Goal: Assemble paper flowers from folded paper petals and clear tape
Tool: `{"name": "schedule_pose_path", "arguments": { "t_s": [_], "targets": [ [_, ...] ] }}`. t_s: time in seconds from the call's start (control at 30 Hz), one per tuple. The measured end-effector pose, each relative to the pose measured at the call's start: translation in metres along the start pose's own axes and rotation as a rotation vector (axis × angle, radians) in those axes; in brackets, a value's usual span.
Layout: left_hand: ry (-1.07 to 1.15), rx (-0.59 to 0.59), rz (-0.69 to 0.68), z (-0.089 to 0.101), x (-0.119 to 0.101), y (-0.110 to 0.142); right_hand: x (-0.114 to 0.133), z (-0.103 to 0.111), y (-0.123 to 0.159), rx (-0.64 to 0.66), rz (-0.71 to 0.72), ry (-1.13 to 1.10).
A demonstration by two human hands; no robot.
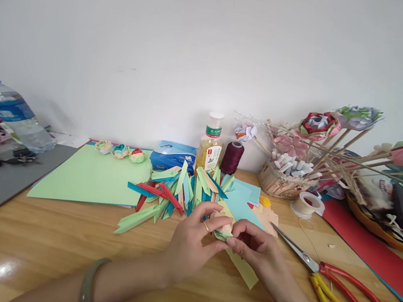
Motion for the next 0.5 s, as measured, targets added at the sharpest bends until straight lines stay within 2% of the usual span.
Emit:
{"name": "schedule_pose_path", "arguments": {
  "t_s": [0.1,0.23,0.5],
  "targets": [
    [0.015,0.0,0.013,0.0006,-0.0003,-0.0002,0.0009,-0.0003,-0.0001,0.002,-0.019,-0.039],
    [0.03,0.007,0.011,0.0005,-0.0013,0.0004,0.0017,0.002,-0.0009,0.004,-0.113,-0.08],
    [-0.01,0.013,-0.008,-0.0013,-0.0007,0.0026,-0.0004,0.0059,-0.0025,0.055,-0.144,0.019]
  ]
}}
Point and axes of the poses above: each hand's wrist, its own y-axis away from the middle knuckle, its own z-axis out of the back of the hand, x = y × z, the point moved 1 cm from there along -y, towards the middle knuckle, and after that the axes turned 7 degrees about -z, right-handed, at the moved point
